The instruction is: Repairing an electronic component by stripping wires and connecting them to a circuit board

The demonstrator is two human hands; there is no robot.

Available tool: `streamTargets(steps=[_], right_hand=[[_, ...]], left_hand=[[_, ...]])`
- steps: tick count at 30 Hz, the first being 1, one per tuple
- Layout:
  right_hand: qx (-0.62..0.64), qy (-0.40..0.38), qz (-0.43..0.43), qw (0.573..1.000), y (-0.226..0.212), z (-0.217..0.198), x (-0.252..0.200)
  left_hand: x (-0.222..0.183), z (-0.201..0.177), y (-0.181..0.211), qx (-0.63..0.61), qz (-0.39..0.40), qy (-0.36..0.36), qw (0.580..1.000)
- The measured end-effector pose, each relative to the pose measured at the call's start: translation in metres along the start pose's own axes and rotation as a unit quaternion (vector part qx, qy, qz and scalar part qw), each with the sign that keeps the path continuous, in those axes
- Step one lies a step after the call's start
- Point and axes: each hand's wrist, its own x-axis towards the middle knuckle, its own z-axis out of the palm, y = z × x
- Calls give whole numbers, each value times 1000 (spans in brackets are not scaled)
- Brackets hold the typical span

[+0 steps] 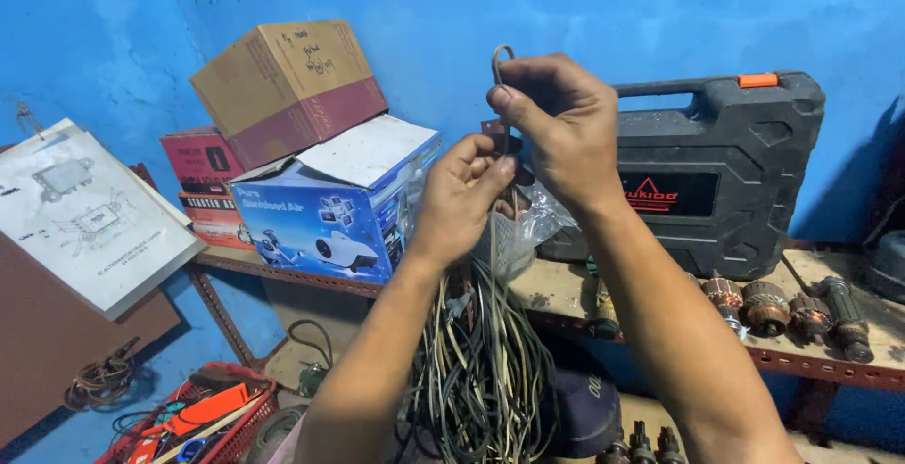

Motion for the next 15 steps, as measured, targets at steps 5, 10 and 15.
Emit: streamTargets(steps=[5,10,15], right_hand=[[88,-99,-10,991,-24,2,-13],[112,-245,185,945,-28,16,-45],[43,-392,252,884,-23,49,-82]], left_hand=[[-8,-4,49,32,-14,-57,998],[9,-18,95,33,121,74,989],[16,-75,127,26,209,110,971]])
